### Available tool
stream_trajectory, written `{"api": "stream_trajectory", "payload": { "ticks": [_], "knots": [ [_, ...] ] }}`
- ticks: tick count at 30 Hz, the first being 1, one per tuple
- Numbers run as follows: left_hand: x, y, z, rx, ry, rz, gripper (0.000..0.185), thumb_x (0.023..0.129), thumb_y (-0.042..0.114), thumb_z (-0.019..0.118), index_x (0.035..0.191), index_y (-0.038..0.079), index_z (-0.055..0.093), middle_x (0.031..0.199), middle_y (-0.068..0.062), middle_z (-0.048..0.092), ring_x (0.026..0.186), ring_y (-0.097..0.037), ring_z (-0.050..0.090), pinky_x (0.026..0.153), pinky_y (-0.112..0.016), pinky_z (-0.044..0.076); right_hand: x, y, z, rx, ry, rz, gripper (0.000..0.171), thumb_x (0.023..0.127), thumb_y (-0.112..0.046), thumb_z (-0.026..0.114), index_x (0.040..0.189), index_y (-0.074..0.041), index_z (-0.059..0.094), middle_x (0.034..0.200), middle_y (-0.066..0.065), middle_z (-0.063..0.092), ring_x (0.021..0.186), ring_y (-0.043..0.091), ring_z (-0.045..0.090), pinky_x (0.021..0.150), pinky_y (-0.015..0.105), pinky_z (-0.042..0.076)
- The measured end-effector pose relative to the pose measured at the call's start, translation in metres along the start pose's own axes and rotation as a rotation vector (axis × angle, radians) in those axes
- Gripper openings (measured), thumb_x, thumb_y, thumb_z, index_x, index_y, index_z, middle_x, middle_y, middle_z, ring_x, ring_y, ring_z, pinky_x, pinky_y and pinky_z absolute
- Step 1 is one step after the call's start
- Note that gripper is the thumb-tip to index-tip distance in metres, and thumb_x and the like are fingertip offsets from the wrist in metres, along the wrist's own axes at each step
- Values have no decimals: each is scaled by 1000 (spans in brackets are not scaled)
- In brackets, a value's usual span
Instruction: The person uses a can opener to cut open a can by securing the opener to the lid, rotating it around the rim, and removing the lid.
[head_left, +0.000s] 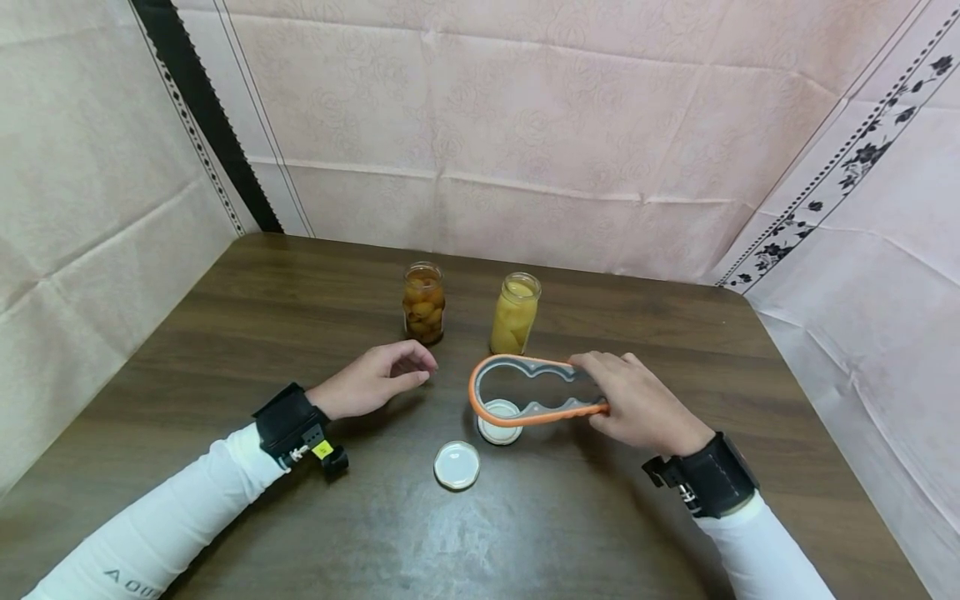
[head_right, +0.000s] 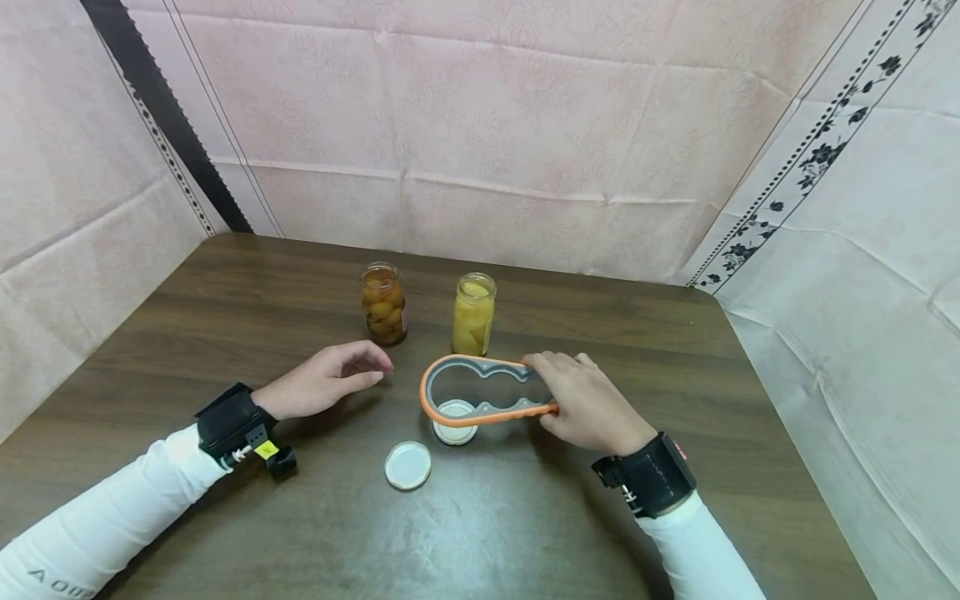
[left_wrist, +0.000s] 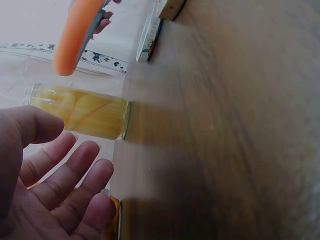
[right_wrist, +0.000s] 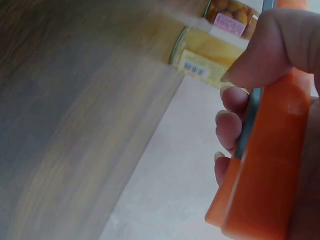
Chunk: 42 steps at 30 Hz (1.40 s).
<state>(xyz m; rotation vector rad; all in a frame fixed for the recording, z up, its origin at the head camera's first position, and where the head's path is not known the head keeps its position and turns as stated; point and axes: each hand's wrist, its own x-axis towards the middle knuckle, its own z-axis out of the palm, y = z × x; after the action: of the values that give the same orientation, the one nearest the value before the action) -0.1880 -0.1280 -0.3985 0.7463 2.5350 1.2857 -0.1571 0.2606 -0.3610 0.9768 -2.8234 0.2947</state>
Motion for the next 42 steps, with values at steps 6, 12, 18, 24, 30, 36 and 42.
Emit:
{"api": "stream_trajectory", "payload": {
  "ticks": [6,12,18,24,30,36,42],
  "knots": [
    [0,-1,0,20,-5,22,20,103,21,60,120,12,64,115,-5,69,106,-18,61,90,-35,52,-2,15,3,43,-36,62,70,76,-8,83,139,-6,53,135,11,63,120,25,62,92,42,43],
    [0,-1,0,28,-13,21,22,104,22,59,121,10,64,115,-5,69,106,-18,61,91,-36,51,-4,29,6,70,-57,90,68,77,-4,81,139,-6,51,134,14,63,121,28,60,93,44,42],
    [-1,0,0,40,-21,16,22,104,22,60,121,10,64,115,-5,69,106,-17,61,90,-35,51,-6,40,7,85,-77,112,66,79,-2,79,139,-6,51,132,14,63,120,28,60,93,44,40],
    [-1,0,0,63,-38,-7,22,103,23,61,121,11,64,115,-3,69,105,-17,62,90,-36,52,-10,46,5,85,-95,150,64,80,-3,78,137,-7,52,129,13,65,113,26,60,92,44,41],
    [-1,1,0,66,-53,-10,22,103,22,60,122,11,64,115,-3,69,105,-17,62,90,-36,52,-13,52,6,93,-117,164,62,80,-5,78,137,-8,53,130,15,64,113,28,60,92,46,41],
    [0,0,0,65,-56,-10,23,103,23,60,122,11,64,116,-3,69,106,-17,62,90,-36,52,-15,58,7,100,-147,182,63,80,-6,78,138,-4,53,132,19,63,117,32,60,97,54,43],
    [0,-1,0,65,-59,-5,23,103,23,60,122,11,64,116,-3,69,106,-17,62,90,-36,52,-15,64,9,150,-179,174,65,81,-9,81,139,-1,53,130,18,62,99,26,60,86,45,49]
  ]
}}
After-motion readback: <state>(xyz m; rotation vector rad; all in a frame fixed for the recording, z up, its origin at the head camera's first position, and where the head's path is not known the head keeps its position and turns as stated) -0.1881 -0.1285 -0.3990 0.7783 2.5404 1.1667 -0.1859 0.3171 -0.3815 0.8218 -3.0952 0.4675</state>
